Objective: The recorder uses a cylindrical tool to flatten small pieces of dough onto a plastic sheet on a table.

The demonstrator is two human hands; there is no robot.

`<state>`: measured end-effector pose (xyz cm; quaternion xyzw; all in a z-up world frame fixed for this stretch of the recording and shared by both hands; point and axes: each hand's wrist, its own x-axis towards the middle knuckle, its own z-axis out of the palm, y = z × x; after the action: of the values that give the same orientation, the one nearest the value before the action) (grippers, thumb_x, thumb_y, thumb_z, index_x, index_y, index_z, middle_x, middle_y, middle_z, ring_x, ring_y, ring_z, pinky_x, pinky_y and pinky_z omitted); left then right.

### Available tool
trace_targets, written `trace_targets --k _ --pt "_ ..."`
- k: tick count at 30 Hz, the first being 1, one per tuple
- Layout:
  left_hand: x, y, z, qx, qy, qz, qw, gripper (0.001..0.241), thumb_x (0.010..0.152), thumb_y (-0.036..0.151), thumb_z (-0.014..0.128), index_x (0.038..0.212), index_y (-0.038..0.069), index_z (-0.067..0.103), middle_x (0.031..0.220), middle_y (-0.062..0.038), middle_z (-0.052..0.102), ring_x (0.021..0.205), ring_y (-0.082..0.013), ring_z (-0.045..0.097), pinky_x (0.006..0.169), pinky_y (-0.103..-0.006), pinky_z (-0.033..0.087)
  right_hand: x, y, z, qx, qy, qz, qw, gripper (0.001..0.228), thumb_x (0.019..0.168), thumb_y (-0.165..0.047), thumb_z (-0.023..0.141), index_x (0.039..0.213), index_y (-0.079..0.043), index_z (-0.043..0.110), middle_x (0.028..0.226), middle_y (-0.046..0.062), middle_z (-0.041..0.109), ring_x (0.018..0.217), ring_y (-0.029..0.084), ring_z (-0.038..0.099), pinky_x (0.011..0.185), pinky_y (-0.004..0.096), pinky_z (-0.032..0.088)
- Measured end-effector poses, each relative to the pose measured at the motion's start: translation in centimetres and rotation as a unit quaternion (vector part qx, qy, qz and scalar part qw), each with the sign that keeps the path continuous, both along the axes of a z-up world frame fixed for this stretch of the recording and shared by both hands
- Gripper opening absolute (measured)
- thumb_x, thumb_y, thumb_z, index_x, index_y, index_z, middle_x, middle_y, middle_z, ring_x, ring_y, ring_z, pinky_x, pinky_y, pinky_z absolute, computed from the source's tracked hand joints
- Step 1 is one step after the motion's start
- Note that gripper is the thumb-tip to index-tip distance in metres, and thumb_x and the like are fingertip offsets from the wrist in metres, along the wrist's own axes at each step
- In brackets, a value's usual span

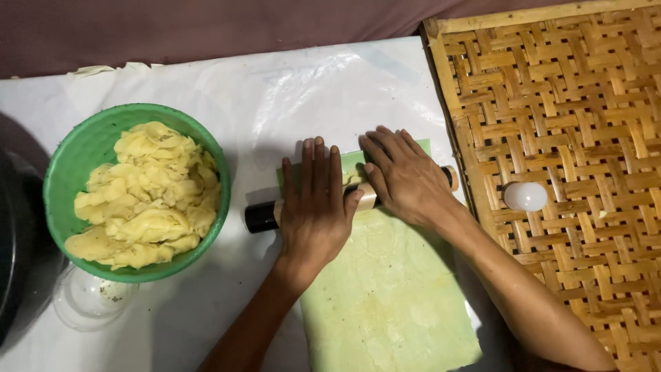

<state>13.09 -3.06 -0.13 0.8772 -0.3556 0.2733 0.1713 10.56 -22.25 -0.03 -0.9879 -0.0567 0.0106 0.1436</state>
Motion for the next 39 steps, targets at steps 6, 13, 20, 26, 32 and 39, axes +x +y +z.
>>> trace_targets --k 6,13,20,26,32,39 --pt "-2.2 2.8 -3.3 -0.023 0.020 -0.087 0.996 0.053 0.099 0.046 0.063 0.131 0.004 0.064 0.116 -0.018 0.065 0.112 -0.0372 0.067 0.098 -0.0506 0.052 -2.8 0.4 -1.4 -0.046 -0.021 -0.028 0.998 0.053 0.109 -0.042 0.036 0.145 -0.008 0.056 0.126 0.011 0.059 0.127 0.033 0.055 0.120 0.048 0.035" --pt "-6.3 4.9 -1.8 -0.019 0.034 -0.080 0.996 0.043 0.104 0.025 0.059 0.144 0.008 0.057 0.125 -0.017 0.065 0.120 -0.0336 0.064 0.103 -0.0487 0.050 -7.1 4.0 0.4 -0.038 -0.134 -0.050 0.989 0.055 0.110 -0.036 0.040 0.153 -0.003 0.048 0.145 0.024 0.052 0.143 0.041 0.043 0.124 0.051 0.027" --pt "-4.5 3.4 -1.6 0.005 0.004 -0.024 1.000 0.046 0.105 0.032 0.053 0.139 0.002 0.058 0.141 -0.019 0.060 0.137 -0.0322 0.055 0.112 -0.0521 0.042 -8.8 4.5 -1.8 -0.057 -0.204 -0.083 0.974 0.052 0.109 -0.033 0.041 0.154 -0.007 0.048 0.152 0.018 0.052 0.147 0.032 0.042 0.123 0.050 0.025" --pt "-0.8 1.1 -0.7 0.007 0.057 -0.002 0.998 0.048 0.099 0.031 0.053 0.133 -0.002 0.063 0.137 -0.022 0.065 0.132 -0.0396 0.059 0.113 -0.0651 0.036 -5.1 3.0 -0.8 -0.080 -0.124 -0.088 0.985 0.055 0.108 -0.039 0.036 0.151 -0.009 0.051 0.151 0.015 0.054 0.148 0.034 0.041 0.119 0.047 0.034" --pt "3.1 -0.4 0.2 0.094 0.189 0.019 0.977 0.069 0.106 0.044 0.043 0.155 -0.004 0.038 0.161 -0.032 0.033 0.151 -0.0505 0.025 0.115 -0.0757 0.018 -0.3 1.4 1.0 -0.004 0.069 -0.107 0.992 0.064 0.109 -0.044 0.023 0.165 -0.012 0.024 0.165 0.027 0.025 0.157 0.042 0.011 0.125 0.054 0.010" --pt "0.3 0.6 -0.6 0.044 0.035 0.012 0.998 0.069 0.106 0.044 0.047 0.153 -0.006 0.043 0.159 -0.028 0.041 0.148 -0.0447 0.041 0.114 -0.0727 0.028 -3.2 2.3 0.3 -0.068 -0.015 -0.084 0.994 0.066 0.108 -0.044 0.029 0.165 -0.012 0.022 0.167 0.023 0.025 0.158 0.037 0.012 0.126 0.053 0.007"
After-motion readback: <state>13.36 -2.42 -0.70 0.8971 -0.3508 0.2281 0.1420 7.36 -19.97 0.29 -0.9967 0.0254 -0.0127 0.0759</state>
